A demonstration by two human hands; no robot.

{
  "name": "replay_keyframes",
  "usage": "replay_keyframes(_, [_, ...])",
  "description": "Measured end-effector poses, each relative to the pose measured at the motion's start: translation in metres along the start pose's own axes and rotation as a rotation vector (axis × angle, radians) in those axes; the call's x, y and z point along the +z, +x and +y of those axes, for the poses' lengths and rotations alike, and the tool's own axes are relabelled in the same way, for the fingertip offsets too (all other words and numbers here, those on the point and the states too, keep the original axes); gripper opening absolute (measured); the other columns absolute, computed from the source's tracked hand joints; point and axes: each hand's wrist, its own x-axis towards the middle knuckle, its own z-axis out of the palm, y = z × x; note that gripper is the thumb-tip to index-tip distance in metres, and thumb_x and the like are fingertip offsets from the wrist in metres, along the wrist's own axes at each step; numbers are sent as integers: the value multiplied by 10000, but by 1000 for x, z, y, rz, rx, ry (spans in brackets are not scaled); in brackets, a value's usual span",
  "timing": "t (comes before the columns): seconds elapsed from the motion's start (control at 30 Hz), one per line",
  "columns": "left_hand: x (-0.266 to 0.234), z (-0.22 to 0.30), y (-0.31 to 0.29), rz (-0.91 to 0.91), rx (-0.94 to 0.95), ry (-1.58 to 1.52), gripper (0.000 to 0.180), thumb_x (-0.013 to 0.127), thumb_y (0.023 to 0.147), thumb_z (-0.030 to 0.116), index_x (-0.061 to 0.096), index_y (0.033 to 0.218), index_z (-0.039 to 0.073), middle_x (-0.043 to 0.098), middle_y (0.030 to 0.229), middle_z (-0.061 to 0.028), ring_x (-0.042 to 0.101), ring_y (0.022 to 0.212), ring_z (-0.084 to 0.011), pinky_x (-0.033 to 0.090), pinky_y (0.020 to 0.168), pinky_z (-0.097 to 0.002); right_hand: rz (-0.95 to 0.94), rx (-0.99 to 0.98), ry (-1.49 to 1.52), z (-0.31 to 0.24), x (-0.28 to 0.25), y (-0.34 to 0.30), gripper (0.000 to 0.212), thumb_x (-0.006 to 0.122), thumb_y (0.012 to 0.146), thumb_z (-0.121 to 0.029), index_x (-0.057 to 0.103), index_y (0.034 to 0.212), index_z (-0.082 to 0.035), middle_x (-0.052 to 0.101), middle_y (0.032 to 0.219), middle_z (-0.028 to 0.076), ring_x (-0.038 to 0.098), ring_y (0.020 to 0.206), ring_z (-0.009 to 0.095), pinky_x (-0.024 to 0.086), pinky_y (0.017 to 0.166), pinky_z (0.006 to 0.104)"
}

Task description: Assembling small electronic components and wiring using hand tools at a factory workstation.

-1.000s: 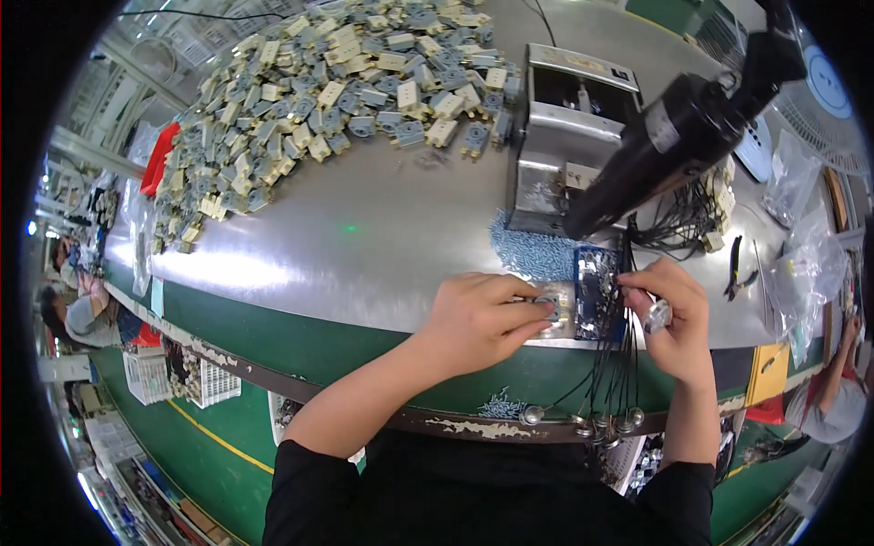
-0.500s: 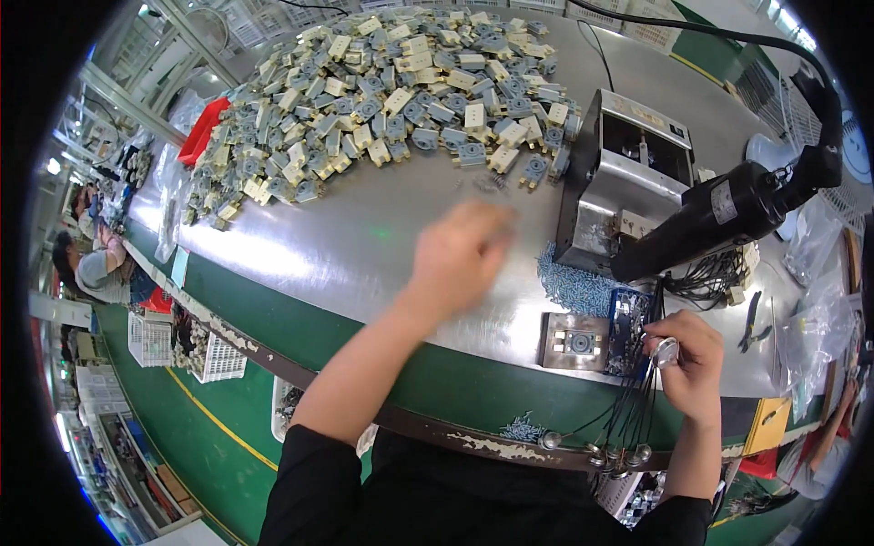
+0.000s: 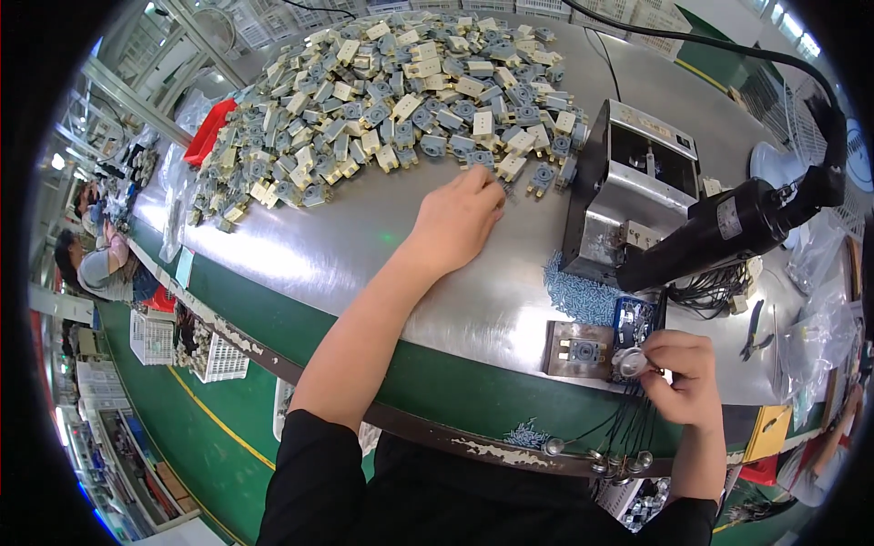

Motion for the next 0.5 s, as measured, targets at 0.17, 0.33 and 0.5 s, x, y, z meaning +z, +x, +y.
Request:
replay_keyframes(0.17, [-10,32,-21,-94,-97,-396,160,662,994,136,594,1115,58,658,1049,-84,649,920,-228,528,784,-351,-138,94,52,-4,1,10,129,700,729,16,702,848,66,703,827,155,663,659,261,511,601,336])
replay_keyframes(0.33, [-17,74,-43,-318,-478,-1419,108,603,1064,138,594,1115,44,661,947,-52,585,755,-97,473,655,-242,27,68,50,-11,18,27,172,774,790,-17,719,925,73,714,864,154,670,730,243,511,644,327])
replay_keyframes(0.5, [-7,100,-51,-394,-588,-1667,156,649,1047,121,618,1136,-3,701,892,-73,600,694,-83,446,568,-223,100,156,72,-20,34,47,248,862,758,-58,744,939,64,744,916,154,686,802,256,527,732,351])
